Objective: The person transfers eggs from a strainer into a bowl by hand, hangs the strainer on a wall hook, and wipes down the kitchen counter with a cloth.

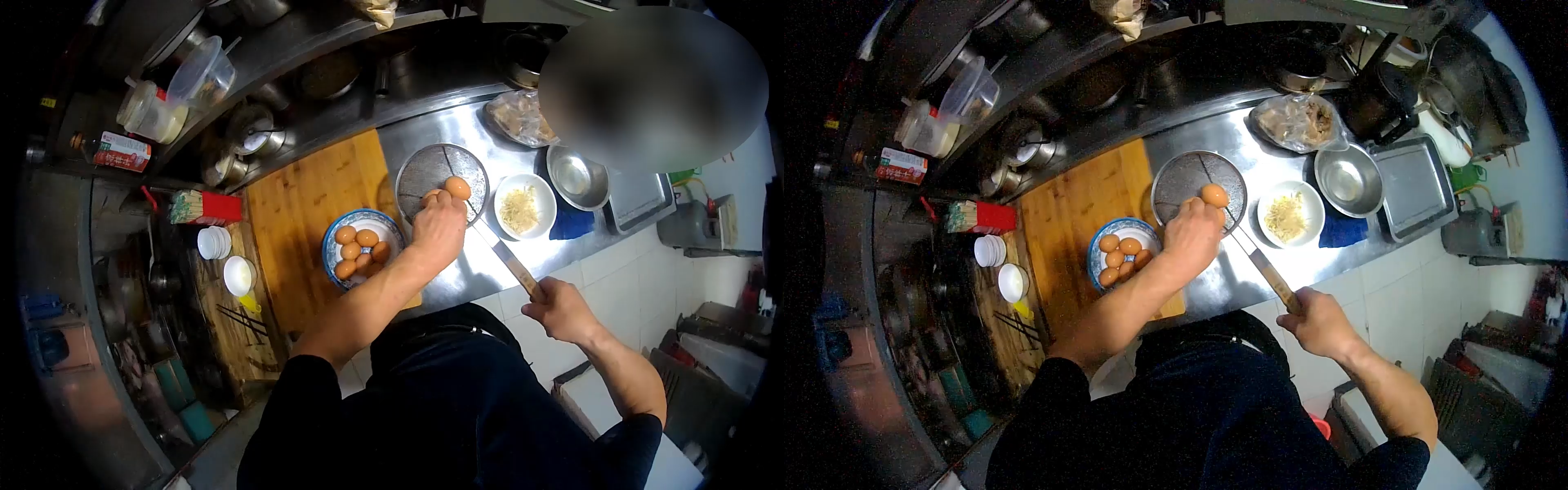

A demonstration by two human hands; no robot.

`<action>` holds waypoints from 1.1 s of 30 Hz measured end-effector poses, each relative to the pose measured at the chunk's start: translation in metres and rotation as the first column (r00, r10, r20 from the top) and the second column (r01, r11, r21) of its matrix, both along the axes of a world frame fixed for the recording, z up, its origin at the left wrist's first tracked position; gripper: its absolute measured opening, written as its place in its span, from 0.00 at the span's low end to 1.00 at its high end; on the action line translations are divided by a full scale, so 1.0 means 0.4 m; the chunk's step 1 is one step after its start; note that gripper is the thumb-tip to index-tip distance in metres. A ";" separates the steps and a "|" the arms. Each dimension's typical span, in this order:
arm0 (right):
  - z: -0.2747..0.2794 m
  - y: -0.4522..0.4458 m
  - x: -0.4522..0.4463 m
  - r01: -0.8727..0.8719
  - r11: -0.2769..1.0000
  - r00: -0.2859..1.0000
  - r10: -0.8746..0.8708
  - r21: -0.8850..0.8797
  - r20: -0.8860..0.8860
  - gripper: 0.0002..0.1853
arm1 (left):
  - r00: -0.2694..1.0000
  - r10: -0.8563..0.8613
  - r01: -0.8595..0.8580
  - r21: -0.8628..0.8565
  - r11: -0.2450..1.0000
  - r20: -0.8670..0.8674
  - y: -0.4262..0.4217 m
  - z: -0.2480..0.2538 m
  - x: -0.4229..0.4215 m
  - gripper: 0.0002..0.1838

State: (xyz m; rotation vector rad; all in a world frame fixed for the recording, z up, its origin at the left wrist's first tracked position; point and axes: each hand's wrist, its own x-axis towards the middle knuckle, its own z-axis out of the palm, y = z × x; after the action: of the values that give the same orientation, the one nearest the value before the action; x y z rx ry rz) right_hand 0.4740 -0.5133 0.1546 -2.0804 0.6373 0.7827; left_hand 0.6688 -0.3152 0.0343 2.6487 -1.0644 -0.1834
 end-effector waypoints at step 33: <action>-0.011 -0.015 0.046 0.077 0.988 0.996 -0.071 0.131 -0.052 0.17 | 0.833 0.439 -0.384 0.220 0.897 -0.336 0.459 -0.022 0.007 0.27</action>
State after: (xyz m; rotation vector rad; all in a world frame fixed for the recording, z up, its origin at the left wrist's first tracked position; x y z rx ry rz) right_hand 0.4925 -0.5191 0.1500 -1.9122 0.6661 0.8118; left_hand 0.6717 -0.1317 0.0255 2.7326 -0.3522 -0.6685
